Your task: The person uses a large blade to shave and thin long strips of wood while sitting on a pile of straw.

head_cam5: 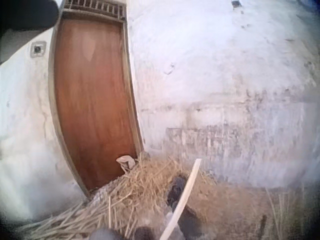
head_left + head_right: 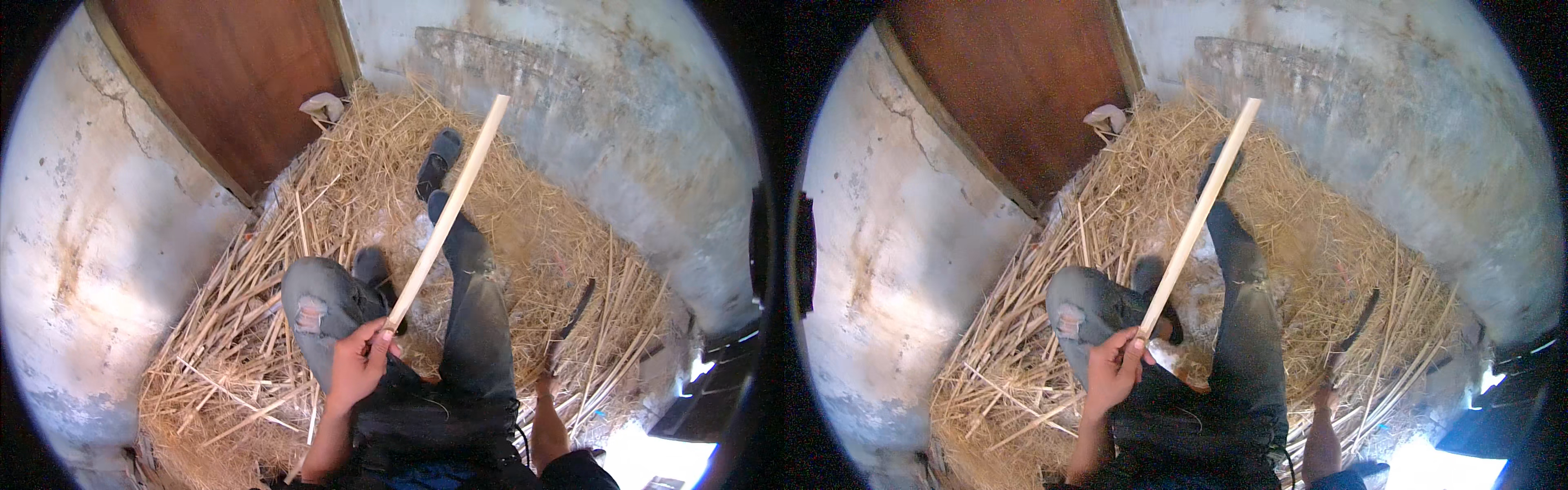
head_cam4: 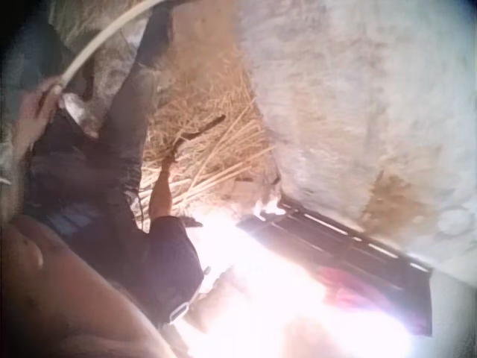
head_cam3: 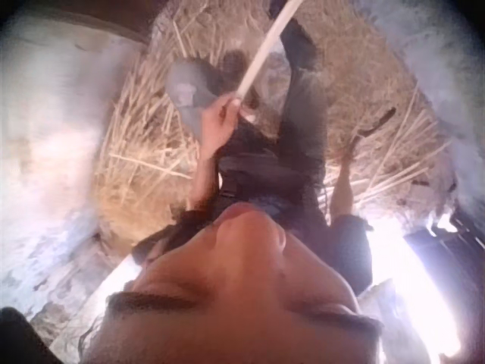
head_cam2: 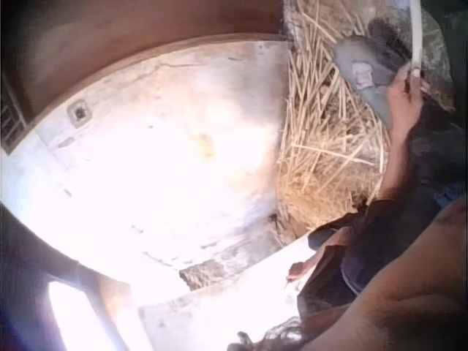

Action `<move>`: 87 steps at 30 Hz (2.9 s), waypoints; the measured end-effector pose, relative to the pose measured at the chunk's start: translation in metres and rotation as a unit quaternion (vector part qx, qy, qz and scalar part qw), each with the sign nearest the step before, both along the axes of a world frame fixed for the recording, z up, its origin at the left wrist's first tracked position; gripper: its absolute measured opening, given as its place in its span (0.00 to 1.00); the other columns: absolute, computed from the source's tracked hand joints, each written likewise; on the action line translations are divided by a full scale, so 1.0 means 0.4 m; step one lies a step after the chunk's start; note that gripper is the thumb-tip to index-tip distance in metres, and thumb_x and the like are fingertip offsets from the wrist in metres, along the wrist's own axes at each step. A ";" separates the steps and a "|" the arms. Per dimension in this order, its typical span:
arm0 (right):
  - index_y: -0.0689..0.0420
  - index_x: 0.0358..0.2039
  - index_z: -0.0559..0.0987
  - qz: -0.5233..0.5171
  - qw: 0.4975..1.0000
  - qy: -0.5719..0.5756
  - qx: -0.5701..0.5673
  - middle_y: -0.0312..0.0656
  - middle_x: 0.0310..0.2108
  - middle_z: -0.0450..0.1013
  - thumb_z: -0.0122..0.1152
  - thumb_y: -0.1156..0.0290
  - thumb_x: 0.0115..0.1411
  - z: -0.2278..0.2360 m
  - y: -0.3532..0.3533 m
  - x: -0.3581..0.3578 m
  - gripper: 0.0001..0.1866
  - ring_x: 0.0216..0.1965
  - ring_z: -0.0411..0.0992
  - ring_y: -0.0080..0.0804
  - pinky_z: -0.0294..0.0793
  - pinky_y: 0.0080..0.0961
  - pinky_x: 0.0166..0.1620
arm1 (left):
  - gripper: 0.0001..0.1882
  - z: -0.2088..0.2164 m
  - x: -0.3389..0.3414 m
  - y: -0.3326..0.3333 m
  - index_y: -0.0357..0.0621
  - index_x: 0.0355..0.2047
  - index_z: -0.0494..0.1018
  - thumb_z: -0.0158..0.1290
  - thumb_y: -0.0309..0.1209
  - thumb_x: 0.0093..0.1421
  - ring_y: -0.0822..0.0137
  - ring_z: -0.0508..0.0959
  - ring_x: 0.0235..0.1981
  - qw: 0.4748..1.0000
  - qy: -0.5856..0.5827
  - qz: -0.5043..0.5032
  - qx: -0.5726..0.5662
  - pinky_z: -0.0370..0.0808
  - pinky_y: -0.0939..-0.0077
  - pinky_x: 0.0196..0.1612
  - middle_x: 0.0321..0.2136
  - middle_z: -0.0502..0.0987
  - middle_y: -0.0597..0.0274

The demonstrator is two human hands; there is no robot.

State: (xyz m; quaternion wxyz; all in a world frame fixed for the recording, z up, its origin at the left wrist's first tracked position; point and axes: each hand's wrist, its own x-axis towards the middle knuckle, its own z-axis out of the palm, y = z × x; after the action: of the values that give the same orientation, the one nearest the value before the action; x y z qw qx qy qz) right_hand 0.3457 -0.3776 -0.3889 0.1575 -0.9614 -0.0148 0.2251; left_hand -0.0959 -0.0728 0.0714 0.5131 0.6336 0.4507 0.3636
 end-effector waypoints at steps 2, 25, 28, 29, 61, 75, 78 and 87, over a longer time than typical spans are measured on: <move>0.57 0.43 0.76 0.057 0.995 -0.067 -0.036 0.54 0.41 0.79 0.66 0.53 0.53 0.042 0.009 -0.038 0.24 0.44 0.78 0.54 0.76 0.48 0.48 | 0.15 0.013 0.005 -0.008 0.34 0.52 0.74 0.50 0.29 0.69 0.83 0.69 0.16 0.999 -0.020 -0.005 -0.029 0.66 0.85 0.20 0.23 0.80 0.64; 0.63 0.34 0.79 0.114 0.964 -0.172 0.165 0.61 0.30 0.77 0.57 0.50 0.63 0.576 0.494 -0.073 0.23 0.34 0.76 0.62 0.73 0.50 0.35 | 0.16 -0.299 0.058 0.165 0.35 0.49 0.77 0.52 0.34 0.69 0.71 0.82 0.24 0.994 0.106 -0.036 -0.002 0.76 0.76 0.31 0.21 0.80 0.59; 0.62 0.36 0.79 0.136 0.930 -0.136 0.313 0.58 0.28 0.77 0.52 0.54 0.67 0.557 0.525 -0.042 0.21 0.31 0.76 0.59 0.73 0.49 0.33 | 0.17 -0.335 0.107 0.202 0.36 0.49 0.78 0.52 0.36 0.68 0.71 0.82 0.23 0.988 0.144 -0.053 -0.007 0.76 0.75 0.30 0.20 0.80 0.57; 0.61 0.42 0.78 0.249 0.914 -0.214 0.238 0.56 0.25 0.75 0.50 0.58 0.69 0.533 0.540 -0.027 0.18 0.28 0.76 0.57 0.72 0.49 0.32 | 0.17 -0.341 0.118 0.205 0.36 0.49 0.78 0.52 0.36 0.68 0.71 0.82 0.23 0.988 0.143 -0.059 -0.011 0.76 0.75 0.30 0.20 0.80 0.57; 0.60 0.44 0.72 0.403 0.784 -0.024 0.471 0.45 0.35 0.73 0.52 0.69 0.70 0.868 0.795 -0.124 0.08 0.38 0.74 0.32 0.73 0.28 0.39 | 0.17 -0.341 0.129 0.161 0.34 0.49 0.77 0.52 0.35 0.69 0.73 0.80 0.21 0.995 0.103 0.012 -0.002 0.75 0.76 0.26 0.21 0.78 0.59; 0.59 0.46 0.69 0.301 0.663 0.123 0.674 0.34 0.28 0.72 0.56 0.68 0.69 1.097 0.783 -0.146 0.10 0.27 0.70 0.22 0.69 0.19 0.32 | 0.16 -0.286 0.117 0.140 0.35 0.49 0.77 0.52 0.34 0.68 0.74 0.79 0.21 0.996 0.078 0.029 0.013 0.74 0.76 0.27 0.18 0.77 0.59; 0.58 0.36 0.72 0.303 0.722 0.137 0.607 0.34 0.23 0.69 0.55 0.65 0.69 1.057 0.785 -0.206 0.10 0.25 0.68 0.23 0.65 0.24 0.27 | 0.15 -0.288 0.127 0.141 0.34 0.48 0.77 0.52 0.33 0.68 0.74 0.79 0.21 0.994 0.104 0.015 0.041 0.74 0.77 0.27 0.21 0.79 0.59; 0.57 0.29 0.72 0.524 0.736 -0.068 0.422 0.51 0.18 0.71 0.58 0.59 0.65 0.902 0.856 -0.392 0.15 0.23 0.74 0.54 0.70 0.46 0.25 | 0.16 -0.308 0.184 0.135 0.33 0.49 0.76 0.53 0.33 0.68 0.73 0.81 0.22 0.994 0.104 0.010 -0.021 0.75 0.77 0.27 0.23 0.80 0.57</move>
State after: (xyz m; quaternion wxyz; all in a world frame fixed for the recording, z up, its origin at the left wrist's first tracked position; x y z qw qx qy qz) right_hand 0.1888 -0.0350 -0.0281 0.4027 -0.6491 -0.6208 0.1763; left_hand -0.0221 -0.0189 -0.0516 0.4731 0.6528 0.5149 0.2915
